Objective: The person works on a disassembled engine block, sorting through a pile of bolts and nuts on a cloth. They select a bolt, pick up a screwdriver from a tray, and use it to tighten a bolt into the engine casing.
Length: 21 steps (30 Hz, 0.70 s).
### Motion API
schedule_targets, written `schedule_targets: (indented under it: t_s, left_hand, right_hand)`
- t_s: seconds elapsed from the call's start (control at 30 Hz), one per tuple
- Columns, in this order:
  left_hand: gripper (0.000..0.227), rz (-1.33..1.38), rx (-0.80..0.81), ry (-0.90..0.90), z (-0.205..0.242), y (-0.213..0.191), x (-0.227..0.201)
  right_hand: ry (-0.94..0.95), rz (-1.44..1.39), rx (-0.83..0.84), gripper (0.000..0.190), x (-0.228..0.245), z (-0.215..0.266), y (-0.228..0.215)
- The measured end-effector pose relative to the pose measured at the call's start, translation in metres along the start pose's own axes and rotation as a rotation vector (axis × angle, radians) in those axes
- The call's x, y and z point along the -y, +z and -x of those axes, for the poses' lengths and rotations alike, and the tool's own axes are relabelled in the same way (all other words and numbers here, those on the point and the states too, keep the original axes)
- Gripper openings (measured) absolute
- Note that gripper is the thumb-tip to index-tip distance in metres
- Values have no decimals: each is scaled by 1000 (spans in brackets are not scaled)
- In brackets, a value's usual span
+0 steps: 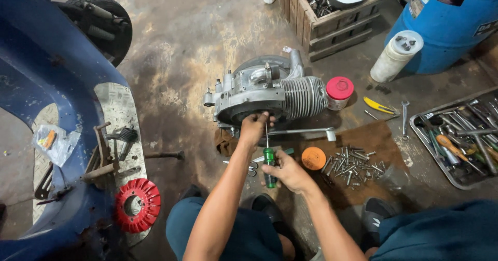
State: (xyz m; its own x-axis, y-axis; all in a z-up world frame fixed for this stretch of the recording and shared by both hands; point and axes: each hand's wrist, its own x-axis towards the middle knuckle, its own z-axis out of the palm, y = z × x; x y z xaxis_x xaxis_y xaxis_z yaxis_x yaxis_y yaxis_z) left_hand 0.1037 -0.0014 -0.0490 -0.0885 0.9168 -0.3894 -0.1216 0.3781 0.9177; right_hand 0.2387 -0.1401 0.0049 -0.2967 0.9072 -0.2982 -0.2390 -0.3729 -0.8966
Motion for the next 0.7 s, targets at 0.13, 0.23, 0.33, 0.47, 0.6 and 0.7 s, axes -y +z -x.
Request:
schedule_targets:
  t_s: [0.13, 0.23, 0.33, 0.47, 0.6, 0.7]
  left_hand:
    - [43, -30, -20, 18, -3, 0, 0]
    - [38, -17, -22, 15, -4, 1, -2]
    - [33, -27, -37, 2, 0, 3, -7]
    - [33, 8, -50, -28, 3, 6, -10]
    - [36, 25, -37, -49, 5, 9, -10]
    - [36, 41, 10, -40, 3, 7, -1]
  right_hand:
    - [17, -74, 11, 27, -17, -7, -5]
    - [-8, -73, -6, 17, -12, -4, -7]
    - [8, 60, 28, 39, 0, 2, -5]
    - [32, -2, 34, 27, -26, -8, -16]
    - [20, 75, 58, 18, -17, -3, -16]
    - [37, 85, 108, 36, -48, -16, -36]
